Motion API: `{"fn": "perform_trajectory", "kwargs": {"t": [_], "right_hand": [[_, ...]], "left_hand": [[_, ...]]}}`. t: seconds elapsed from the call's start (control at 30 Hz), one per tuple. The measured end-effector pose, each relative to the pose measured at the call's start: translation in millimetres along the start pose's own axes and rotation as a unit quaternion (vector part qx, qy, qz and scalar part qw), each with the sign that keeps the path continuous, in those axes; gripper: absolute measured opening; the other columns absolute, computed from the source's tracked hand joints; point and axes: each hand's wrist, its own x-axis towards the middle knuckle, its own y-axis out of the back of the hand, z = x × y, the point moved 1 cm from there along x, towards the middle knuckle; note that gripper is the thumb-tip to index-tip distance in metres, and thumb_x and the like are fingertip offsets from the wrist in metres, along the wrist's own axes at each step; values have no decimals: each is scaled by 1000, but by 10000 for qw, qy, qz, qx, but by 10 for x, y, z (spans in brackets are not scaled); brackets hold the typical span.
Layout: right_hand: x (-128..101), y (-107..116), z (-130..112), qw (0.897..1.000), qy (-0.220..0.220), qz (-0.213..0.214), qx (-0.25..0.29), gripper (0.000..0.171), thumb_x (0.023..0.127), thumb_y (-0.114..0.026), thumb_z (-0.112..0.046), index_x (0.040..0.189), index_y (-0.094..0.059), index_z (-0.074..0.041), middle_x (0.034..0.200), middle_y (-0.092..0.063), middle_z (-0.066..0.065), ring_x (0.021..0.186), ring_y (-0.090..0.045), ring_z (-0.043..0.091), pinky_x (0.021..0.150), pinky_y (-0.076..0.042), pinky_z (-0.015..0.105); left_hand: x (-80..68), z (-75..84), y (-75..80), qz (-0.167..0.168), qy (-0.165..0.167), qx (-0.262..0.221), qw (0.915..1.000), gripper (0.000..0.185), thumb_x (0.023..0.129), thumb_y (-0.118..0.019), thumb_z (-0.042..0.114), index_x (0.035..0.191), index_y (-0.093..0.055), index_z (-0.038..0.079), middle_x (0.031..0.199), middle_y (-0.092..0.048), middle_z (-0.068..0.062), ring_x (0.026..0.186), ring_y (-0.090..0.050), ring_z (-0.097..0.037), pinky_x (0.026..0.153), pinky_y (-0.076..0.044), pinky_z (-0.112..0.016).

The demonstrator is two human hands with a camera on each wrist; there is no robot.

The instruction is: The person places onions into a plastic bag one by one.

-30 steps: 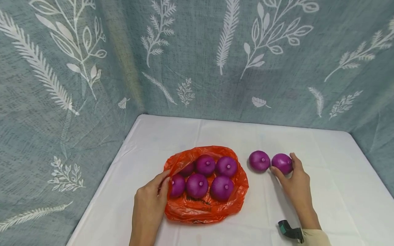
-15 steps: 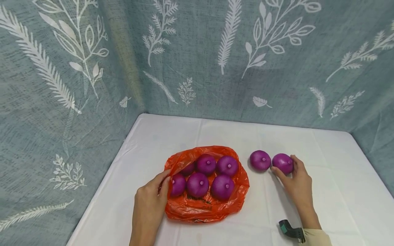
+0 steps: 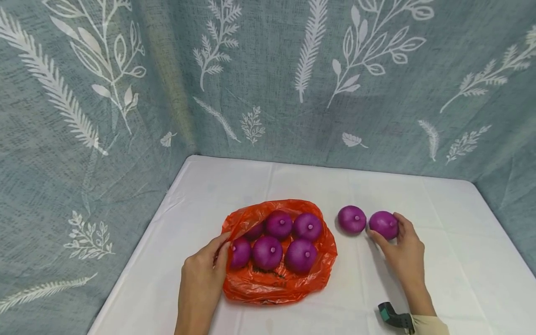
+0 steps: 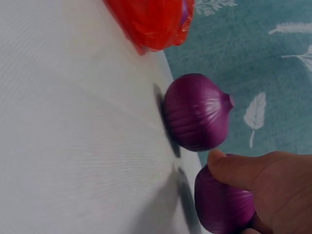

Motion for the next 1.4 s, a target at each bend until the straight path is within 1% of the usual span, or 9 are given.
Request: {"fn": "perform_trajectory", "kwargs": {"t": [0.2,0.5,0.6,0.8,1.0,1.1,1.27,1.4], "right_hand": [[-6,70,-71,10000,-5,20,38,87,90,-88,-21,159,-39,3,157,-45,30,145,-45,45,114,-42,55],[-37,133,-218,9989,53,147,432,87,88,-89,-15,159,-41,0,158,-46,26,147,-46,39,114,-40,49],[-42,147,-271,9986,76,194,478,87,88,-90,-17,159,-42,-2,158,-47,25,147,-46,38,115,-41,48],[-70,143,-341,9985,52,146,532,88,87,-90,-20,160,-42,-4,159,-48,24,147,-47,38,114,-41,49],[-126,101,-415,9981,53,22,619,89,87,-91,-23,161,-43,-10,158,-52,16,145,-50,34,113,-43,49],[-169,68,-477,9977,199,-14,644,88,86,-91,-22,160,-45,-10,157,-53,15,145,-51,34,112,-43,50],[-247,7,-623,9960,590,-50,663,88,84,-93,-15,159,-47,-12,156,-55,12,144,-53,33,109,-45,50],[-304,-43,-733,9936,865,-124,712,88,82,-94,-15,158,-49,-16,156,-56,8,143,-54,31,107,-47,49]], "left_hand": [[-4,-11,5,75,-58,-8,10000,26,96,-78,7,122,-79,7,113,-79,-18,100,-78,-34,82,-64,-51],[-5,-10,-3,53,-58,14,10000,26,96,-79,7,122,-79,7,112,-79,-18,98,-79,-33,81,-64,-50],[-6,-13,-10,57,-79,3,10000,26,96,-79,7,122,-79,7,112,-79,-18,98,-79,-33,81,-64,-50],[-12,-8,-12,90,-114,-26,9999,25,96,-79,7,121,-79,7,112,-79,-17,98,-79,-32,81,-64,-49],[-16,2,-6,118,-152,-41,9998,26,96,-78,7,122,-79,8,112,-79,-17,98,-79,-33,81,-64,-50],[-15,3,-7,136,-156,-43,9998,26,96,-79,6,122,-79,7,111,-79,-17,97,-79,-33,80,-64,-50],[-13,1,-8,136,-183,-59,9997,26,95,-79,6,122,-79,7,112,-79,-17,96,-79,-34,80,-64,-50],[-13,-2,-11,144,-212,-66,9996,26,95,-79,6,122,-79,7,112,-79,-17,97,-79,-33,80,-64,-50]]}}
